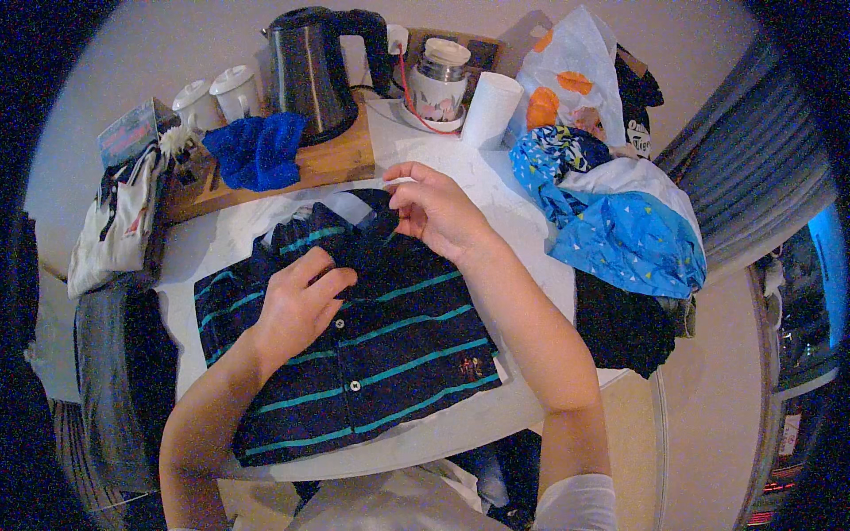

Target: The person folds a striped polo shirt and places it on a stack. They then fold a blue patterned jacket and place it on the same stack. Finally, they fold a brown t-shirt and place it on the stack.

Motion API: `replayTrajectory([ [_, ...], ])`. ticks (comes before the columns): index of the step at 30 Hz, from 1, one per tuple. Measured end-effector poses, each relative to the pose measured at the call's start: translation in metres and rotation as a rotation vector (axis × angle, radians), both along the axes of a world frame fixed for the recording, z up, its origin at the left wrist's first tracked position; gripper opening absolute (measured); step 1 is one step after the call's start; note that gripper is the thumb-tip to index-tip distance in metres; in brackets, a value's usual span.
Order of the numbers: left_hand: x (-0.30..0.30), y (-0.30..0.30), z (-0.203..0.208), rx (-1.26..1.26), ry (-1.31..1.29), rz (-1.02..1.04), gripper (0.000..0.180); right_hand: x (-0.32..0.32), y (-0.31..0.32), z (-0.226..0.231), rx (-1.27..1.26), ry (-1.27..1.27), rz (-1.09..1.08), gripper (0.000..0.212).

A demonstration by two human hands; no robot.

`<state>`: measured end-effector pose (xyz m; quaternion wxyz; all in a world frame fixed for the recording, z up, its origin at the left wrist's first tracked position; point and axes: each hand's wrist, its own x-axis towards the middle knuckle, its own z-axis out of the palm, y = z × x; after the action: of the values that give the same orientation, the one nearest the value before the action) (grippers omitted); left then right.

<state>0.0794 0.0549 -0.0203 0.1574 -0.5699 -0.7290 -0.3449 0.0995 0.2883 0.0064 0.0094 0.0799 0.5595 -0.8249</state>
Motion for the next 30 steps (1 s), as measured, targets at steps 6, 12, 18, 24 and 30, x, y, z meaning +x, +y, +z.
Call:
replayTrajectory([
  [6,0.000,0.005,-0.004,0.119,-0.081,-0.085,0.024,0.006,-0.006,0.015,-0.067,0.040,-0.100,0.031],
  [12,-0.005,0.003,-0.005,0.158,-0.157,-0.111,0.019,0.007,-0.017,0.017,0.236,0.149,-0.186,0.029],
  [18,-0.002,0.004,-0.005,0.017,-0.274,-0.120,0.019,-0.007,-0.017,-0.030,0.541,0.176,-0.103,0.034],
  [24,-0.031,-0.008,0.006,0.206,-0.207,0.250,0.014,-0.006,-0.016,-0.037,0.934,0.240,-0.047,0.029],
  [30,-0.072,-0.034,-0.001,-0.155,-0.506,0.466,0.030,-0.005,-0.020,-0.026,0.858,0.174,-0.003,0.033],
])
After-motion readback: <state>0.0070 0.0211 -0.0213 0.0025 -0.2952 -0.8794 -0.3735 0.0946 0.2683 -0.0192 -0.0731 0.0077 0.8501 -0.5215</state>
